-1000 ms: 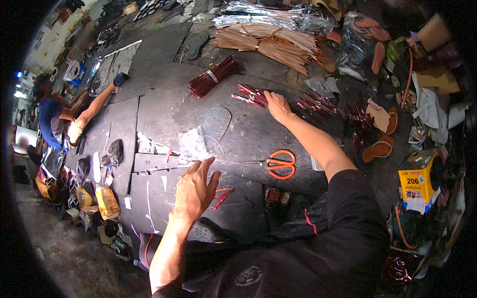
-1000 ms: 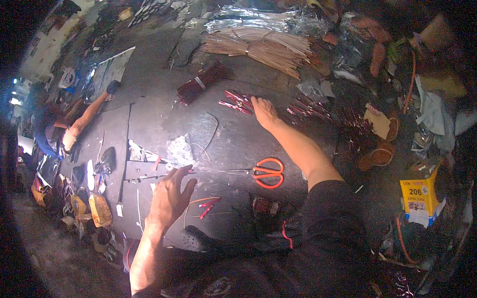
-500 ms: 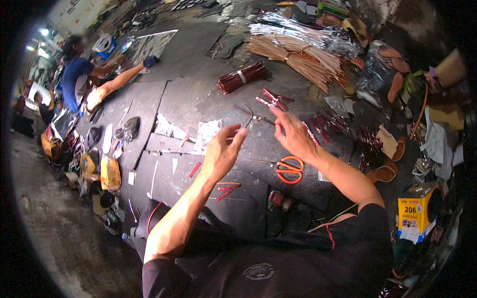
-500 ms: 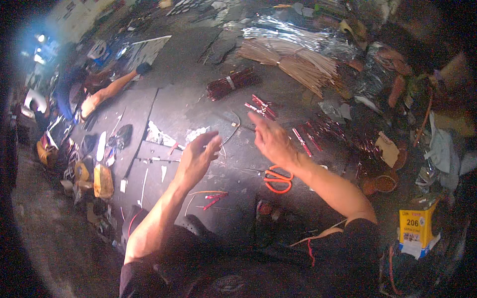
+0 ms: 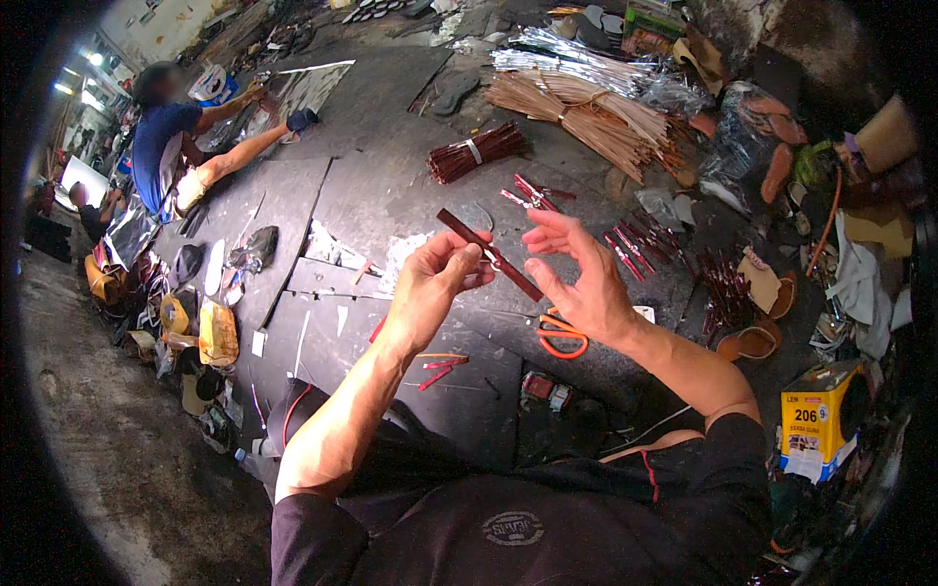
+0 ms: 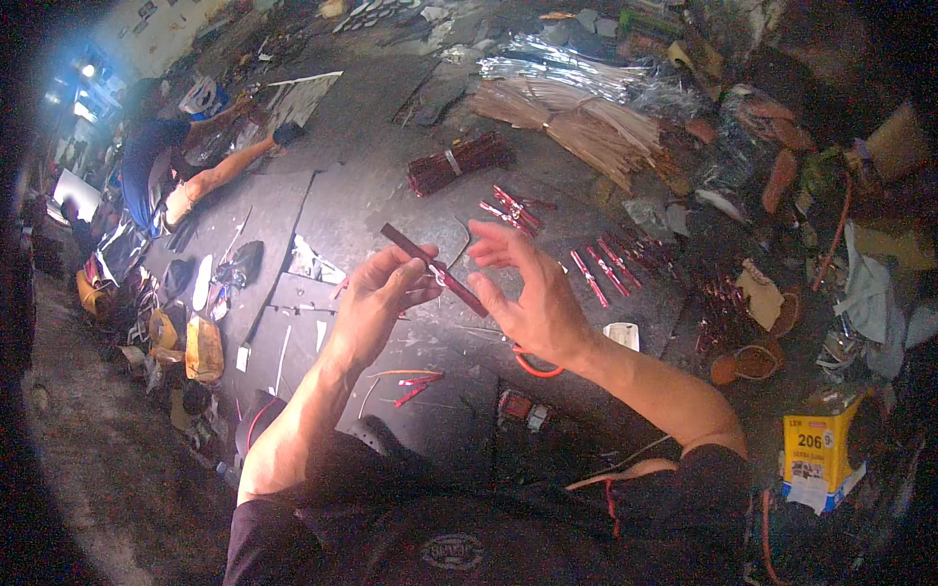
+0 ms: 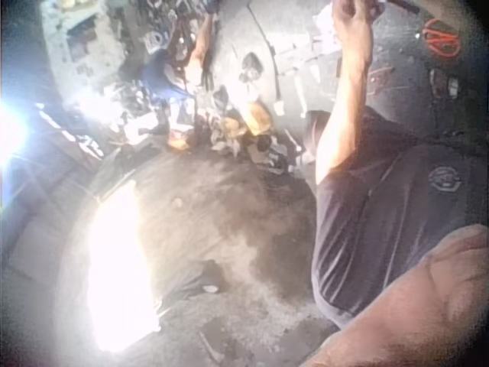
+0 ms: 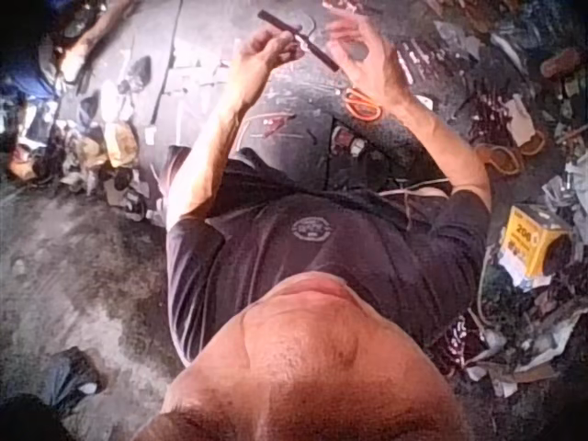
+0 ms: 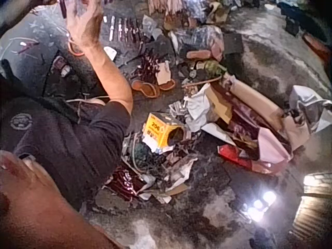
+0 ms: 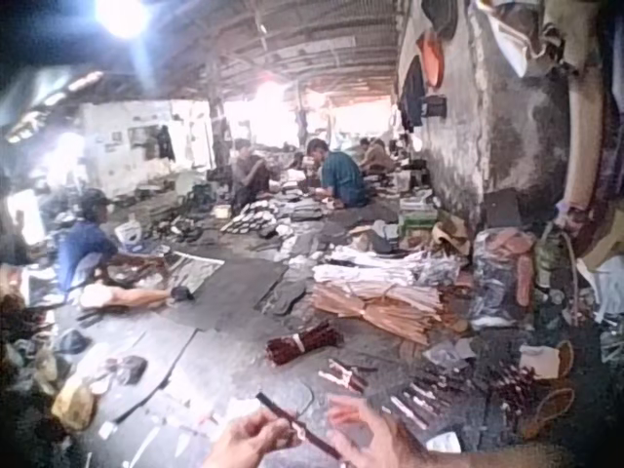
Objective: The person sits on the floor and repeatedly picks up red strips, trims them with orange-handled scissors, and places the trimmed pieces on the floor. The person also briefly handles a small brown piece of material.
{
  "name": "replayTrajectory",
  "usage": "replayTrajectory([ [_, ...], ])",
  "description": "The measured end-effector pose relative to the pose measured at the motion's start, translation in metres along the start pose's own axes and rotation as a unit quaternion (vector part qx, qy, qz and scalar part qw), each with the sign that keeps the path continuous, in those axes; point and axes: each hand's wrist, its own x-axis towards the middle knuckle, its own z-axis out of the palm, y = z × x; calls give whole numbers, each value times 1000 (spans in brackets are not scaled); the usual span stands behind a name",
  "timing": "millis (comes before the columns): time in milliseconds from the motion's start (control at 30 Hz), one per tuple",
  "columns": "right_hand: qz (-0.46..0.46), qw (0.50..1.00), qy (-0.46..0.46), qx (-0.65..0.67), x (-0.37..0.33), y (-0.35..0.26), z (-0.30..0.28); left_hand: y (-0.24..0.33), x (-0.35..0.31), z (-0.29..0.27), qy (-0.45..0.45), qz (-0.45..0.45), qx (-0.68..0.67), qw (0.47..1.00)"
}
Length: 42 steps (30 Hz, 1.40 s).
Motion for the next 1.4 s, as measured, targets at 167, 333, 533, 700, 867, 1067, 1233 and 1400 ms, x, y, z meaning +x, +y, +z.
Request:
replayTrajectory([
  [167, -120, 990, 22, -71, 3, -14, 15, -1, -5, 7, -8, 5, -49, 999],
  [333, -173, 980, 32, -96, 6, -16, 26, 2, -13, 6, 10, 7, -79, 997],
  [533, -251, 956, 21, -148, 9, -17, 34, -8, -16, 0, 41, 63, -22, 997],
  [700, -279, 945, -3, -167, 5, -7, 35, -10, -19, -5, 24, 50, 61, 997],
  [867, -197, 971, -13, -134, 6, -14, 12, -7, -14, -11, 8, 54, 38, 998],
  [1067, 38, 994, 45, -96, -19, -3, -61, 2, -18, -2, 50, 76, 153, 984],
  [1233, 194, 947, 4, -257, -112, 54, -134, -4, -22, 7, 8, 71, 134, 988],
  [1400, 240, 888, 7, -393, -236, 105, -115, -3, -21, 23, -32, 17, 157, 987],
])
